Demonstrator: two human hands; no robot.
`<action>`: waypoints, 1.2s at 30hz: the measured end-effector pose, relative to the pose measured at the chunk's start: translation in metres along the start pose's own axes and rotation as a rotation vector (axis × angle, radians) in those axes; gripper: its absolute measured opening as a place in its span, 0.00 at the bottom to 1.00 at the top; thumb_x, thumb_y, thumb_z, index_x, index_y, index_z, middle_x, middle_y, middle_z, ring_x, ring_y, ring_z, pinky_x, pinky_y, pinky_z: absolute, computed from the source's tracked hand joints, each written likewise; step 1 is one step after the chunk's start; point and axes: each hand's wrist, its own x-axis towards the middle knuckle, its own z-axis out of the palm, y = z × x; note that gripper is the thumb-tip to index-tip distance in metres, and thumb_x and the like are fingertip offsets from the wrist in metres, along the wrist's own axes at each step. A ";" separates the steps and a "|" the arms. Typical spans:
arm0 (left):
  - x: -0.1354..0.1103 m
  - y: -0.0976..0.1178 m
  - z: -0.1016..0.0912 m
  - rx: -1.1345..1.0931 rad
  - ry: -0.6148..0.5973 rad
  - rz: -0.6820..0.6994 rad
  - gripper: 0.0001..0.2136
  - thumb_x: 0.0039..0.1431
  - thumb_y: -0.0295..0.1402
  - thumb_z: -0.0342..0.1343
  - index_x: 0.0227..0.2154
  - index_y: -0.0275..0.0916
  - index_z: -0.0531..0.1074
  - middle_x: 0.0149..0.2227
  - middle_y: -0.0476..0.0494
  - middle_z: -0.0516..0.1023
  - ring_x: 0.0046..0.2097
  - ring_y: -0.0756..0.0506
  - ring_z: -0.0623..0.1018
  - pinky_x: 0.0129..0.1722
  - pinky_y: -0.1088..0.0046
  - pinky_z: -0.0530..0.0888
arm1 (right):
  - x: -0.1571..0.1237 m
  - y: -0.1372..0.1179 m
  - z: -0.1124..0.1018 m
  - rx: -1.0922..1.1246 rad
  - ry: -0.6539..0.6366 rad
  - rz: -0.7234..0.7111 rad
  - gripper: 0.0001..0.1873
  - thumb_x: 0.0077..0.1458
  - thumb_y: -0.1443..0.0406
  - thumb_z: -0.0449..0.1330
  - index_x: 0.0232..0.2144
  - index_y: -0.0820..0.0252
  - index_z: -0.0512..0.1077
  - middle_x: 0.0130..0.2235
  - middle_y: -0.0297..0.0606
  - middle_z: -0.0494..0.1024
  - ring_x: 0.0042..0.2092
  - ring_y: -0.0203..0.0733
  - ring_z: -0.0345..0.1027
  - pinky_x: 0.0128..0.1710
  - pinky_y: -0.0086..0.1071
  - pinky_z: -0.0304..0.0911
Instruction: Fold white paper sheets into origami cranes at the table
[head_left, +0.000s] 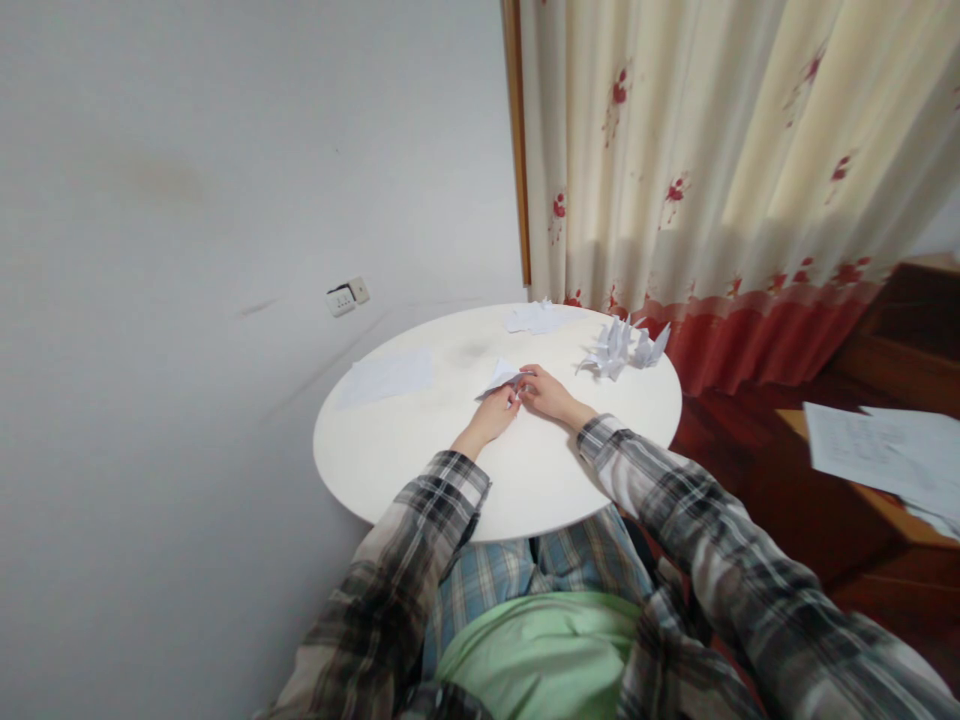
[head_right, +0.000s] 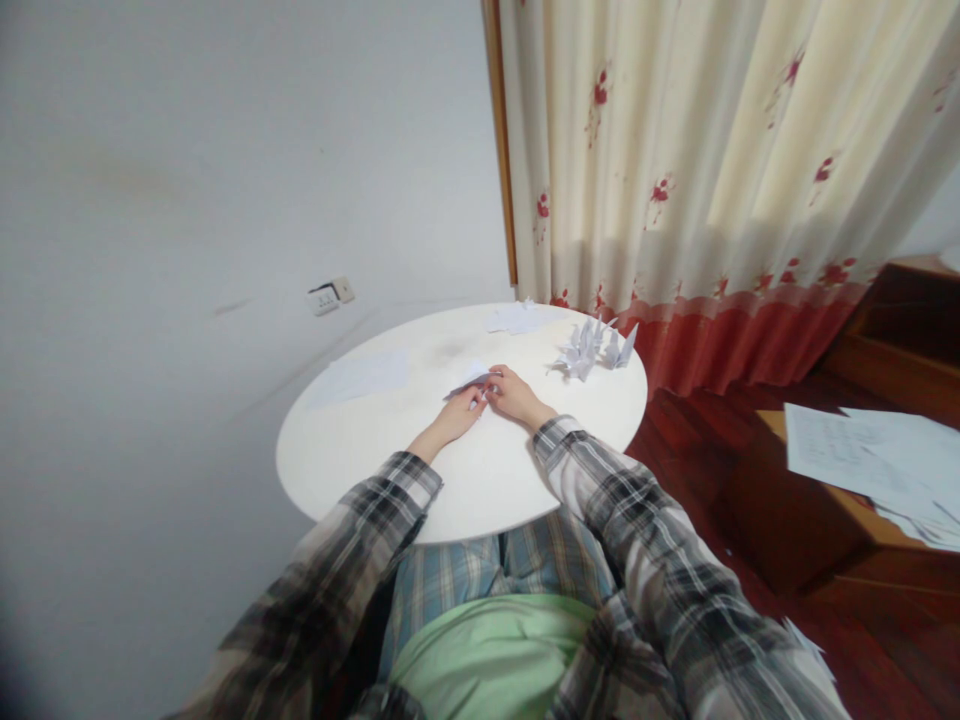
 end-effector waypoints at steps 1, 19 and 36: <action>0.000 0.000 0.000 0.002 -0.005 0.003 0.06 0.56 0.32 0.45 0.29 0.37 0.65 0.31 0.44 0.72 0.36 0.46 0.71 0.39 0.69 0.67 | 0.000 0.000 0.000 -0.006 0.003 0.008 0.09 0.48 0.71 0.54 0.33 0.61 0.72 0.47 0.42 0.65 0.46 0.38 0.60 0.49 0.34 0.57; 0.000 0.001 0.000 -0.093 -0.052 0.083 0.03 0.52 0.28 0.46 0.26 0.38 0.63 0.40 0.43 0.71 0.44 0.46 0.70 0.49 0.66 0.65 | 0.000 -0.002 0.000 0.004 0.052 0.045 0.08 0.48 0.70 0.54 0.33 0.61 0.71 0.44 0.40 0.66 0.45 0.38 0.60 0.49 0.33 0.56; -0.001 0.002 -0.002 -0.079 -0.033 0.043 0.04 0.55 0.31 0.44 0.26 0.39 0.61 0.35 0.46 0.71 0.37 0.48 0.70 0.41 0.69 0.67 | 0.000 -0.003 -0.002 0.016 0.025 0.032 0.07 0.46 0.68 0.56 0.31 0.62 0.71 0.42 0.41 0.66 0.45 0.39 0.60 0.48 0.33 0.56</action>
